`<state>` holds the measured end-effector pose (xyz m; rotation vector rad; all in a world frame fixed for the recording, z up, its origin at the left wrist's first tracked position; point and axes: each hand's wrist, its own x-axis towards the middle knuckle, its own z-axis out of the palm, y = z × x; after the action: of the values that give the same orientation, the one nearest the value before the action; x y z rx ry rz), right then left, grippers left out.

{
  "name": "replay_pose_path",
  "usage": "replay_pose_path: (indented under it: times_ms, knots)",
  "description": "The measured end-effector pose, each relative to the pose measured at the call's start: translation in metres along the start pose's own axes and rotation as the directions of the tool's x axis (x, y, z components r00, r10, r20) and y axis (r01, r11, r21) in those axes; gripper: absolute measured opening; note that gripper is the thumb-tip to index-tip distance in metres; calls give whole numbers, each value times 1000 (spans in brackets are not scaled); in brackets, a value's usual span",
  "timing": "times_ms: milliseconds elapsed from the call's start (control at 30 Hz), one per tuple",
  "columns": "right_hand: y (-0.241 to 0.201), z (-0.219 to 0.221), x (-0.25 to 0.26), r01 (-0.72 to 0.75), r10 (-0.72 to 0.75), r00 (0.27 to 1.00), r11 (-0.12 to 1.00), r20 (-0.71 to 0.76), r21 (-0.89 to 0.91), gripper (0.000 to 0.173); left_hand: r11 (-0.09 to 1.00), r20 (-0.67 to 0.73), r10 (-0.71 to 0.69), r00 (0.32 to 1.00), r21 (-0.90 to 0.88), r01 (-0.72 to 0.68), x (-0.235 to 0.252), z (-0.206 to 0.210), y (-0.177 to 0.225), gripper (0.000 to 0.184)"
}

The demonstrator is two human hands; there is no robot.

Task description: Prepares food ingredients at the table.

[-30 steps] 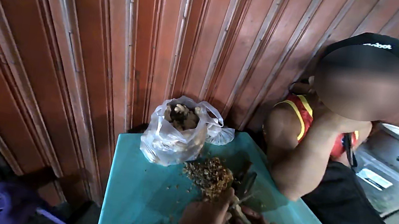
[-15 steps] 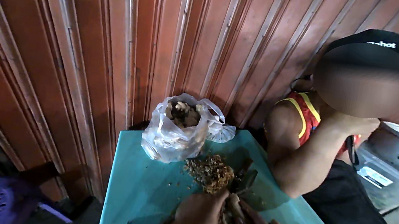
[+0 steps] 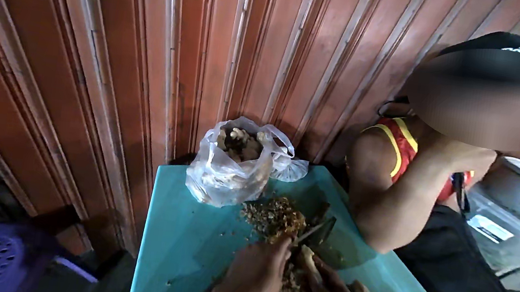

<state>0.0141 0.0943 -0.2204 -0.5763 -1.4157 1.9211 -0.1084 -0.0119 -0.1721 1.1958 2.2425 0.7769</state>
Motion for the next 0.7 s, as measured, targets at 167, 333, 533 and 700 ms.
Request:
replay_pose_path:
  times_ms: [167, 333, 533, 700]
  knots:
    - [2, 2, -1, 25, -25, 1000, 1000, -14, 17, 27, 1000, 97, 26, 995, -10, -25, -4, 6, 11, 51]
    - [1, 7, -4, -45, 46, 999, 997, -16, 60, 32, 999, 53, -14, 998, 43, 11, 2, -5, 0, 50]
    - [2, 10, -5, -24, 25, 999, 1000, -47, 20, 29, 1000, 98, -15, 995, -14, 17, -5, 2, 16, 47]
    - [-18, 17, -6, -99, 101, 995, 990, 19, -100, 28, 998, 15, 53, 998, -46, -52, -10, -1, 7, 46]
